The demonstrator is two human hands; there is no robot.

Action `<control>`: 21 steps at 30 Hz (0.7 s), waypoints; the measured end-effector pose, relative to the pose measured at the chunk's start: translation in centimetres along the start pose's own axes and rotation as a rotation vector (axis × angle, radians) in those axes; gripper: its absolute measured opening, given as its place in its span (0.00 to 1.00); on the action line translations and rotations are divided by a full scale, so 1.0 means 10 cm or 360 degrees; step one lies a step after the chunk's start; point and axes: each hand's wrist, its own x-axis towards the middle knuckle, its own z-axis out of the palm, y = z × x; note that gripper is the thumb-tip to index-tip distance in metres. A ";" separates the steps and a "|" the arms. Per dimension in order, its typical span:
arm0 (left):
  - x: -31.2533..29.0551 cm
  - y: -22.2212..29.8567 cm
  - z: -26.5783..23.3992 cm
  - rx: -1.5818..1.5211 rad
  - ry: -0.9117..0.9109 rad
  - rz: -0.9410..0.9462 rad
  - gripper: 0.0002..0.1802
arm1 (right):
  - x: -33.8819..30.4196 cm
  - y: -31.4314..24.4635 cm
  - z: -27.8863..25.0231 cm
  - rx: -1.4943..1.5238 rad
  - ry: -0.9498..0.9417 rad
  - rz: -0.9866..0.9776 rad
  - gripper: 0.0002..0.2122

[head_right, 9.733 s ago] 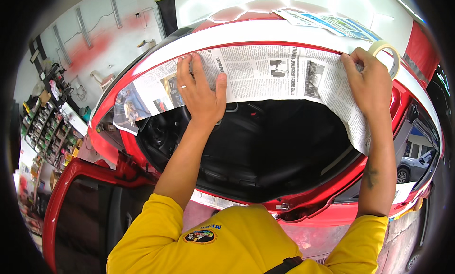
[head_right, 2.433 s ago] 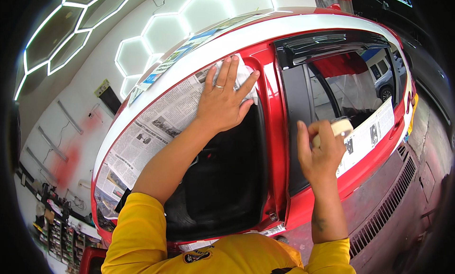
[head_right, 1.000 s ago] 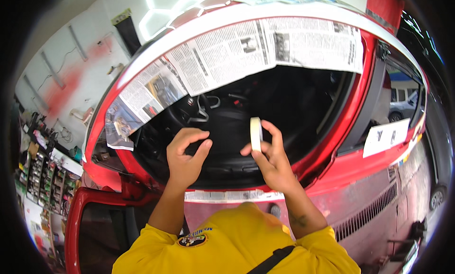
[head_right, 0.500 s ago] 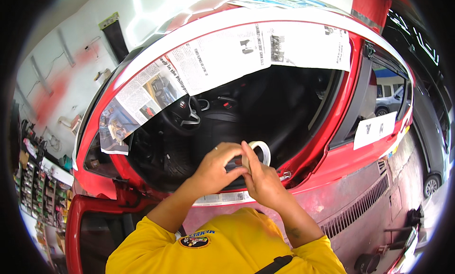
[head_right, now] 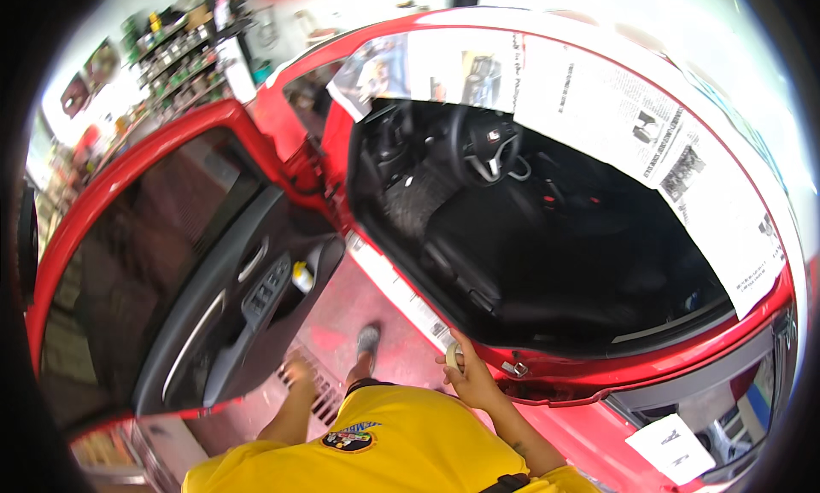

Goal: The person places newspaper sheets over the window and roofline of a red car and secures them with masking tape. They smooth the paper against the surface and apply tape along the edges to hold the newspaper in place.

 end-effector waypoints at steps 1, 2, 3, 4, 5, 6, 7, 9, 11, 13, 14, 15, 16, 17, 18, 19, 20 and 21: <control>-0.11 -0.24 -1.01 0.1180 0.0729 -0.0216 0.21 | -0.10 0.16 0.00 0.0036 -0.0052 0.0028 0.39; -0.47 -0.45 -2.12 0.1808 0.1471 -0.0759 0.24 | -0.16 0.31 -0.01 0.0041 -0.0162 0.0048 0.38; -0.58 -0.07 -3.21 0.1922 0.1962 -0.0907 0.26 | -0.30 0.46 0.08 0.0134 -0.0158 0.0086 0.38; -1.33 -0.10 -4.30 0.1538 0.2297 -0.1056 0.27 | -0.34 0.49 0.13 0.0051 -0.0250 0.0113 0.37; -1.95 0.14 -5.22 0.0985 0.2503 -0.0811 0.28 | -0.42 0.52 0.17 -0.0013 -0.0362 0.0169 0.37; -2.30 0.71 -5.99 0.0420 0.2605 -0.0394 0.30 | -0.50 0.50 0.24 -0.0035 -0.0412 0.0214 0.36; -2.69 1.20 -6.66 -0.0033 0.2610 -0.0030 0.33 | -0.57 0.45 0.34 -0.0070 -0.0480 0.0255 0.36; -3.14 2.37 -7.46 -0.0647 0.2399 0.0575 0.38 | -0.75 0.34 0.51 -0.0106 -0.0525 0.0246 0.37; -3.35 3.18 -7.71 -0.0898 0.2084 0.0931 0.44 | -0.88 0.49 0.61 -0.0110 -0.0563 0.0155 0.38; -3.22 4.04 -6.76 -0.0945 0.1589 0.1175 0.45 | -1.05 0.65 0.71 -0.0161 -0.0448 0.0040 0.37; -3.25 4.28 -6.65 -0.0970 0.1488 0.1217 0.45 | -1.13 0.73 0.75 -0.0173 -0.0452 0.0023 0.37; -3.26 4.59 -6.25 -0.0883 0.1537 0.1238 0.43 | -1.20 0.81 0.79 -0.0177 -0.0428 0.0007 0.37; -3.24 4.60 -6.37 -0.1029 0.1484 0.1391 0.42 | -1.33 0.77 0.86 -0.0202 -0.0406 0.0020 0.36; -3.14 4.57 -6.46 -0.1178 0.1408 0.1527 0.40 | -1.44 0.85 0.93 -0.0242 -0.0348 -0.0058 0.36; -3.03 4.54 -6.38 -0.1066 0.1543 0.1622 0.39 | -1.56 0.99 0.98 -0.0280 -0.0268 -0.0119 0.35; -3.02 4.54 -6.31 -0.1100 0.1539 0.1497 0.40 | -1.65 1.12 1.05 -0.0319 -0.0189 -0.0180 0.35; -3.01 4.53 -6.20 -0.1133 0.1527 0.1372 0.42 | -1.76 1.29 1.13 -0.0307 -0.0100 -0.0261 0.35; -2.80 4.24 -6.53 -0.1106 0.1539 0.1280 0.45 | -1.90 1.32 1.19 -0.0446 -0.0060 -0.0163 0.34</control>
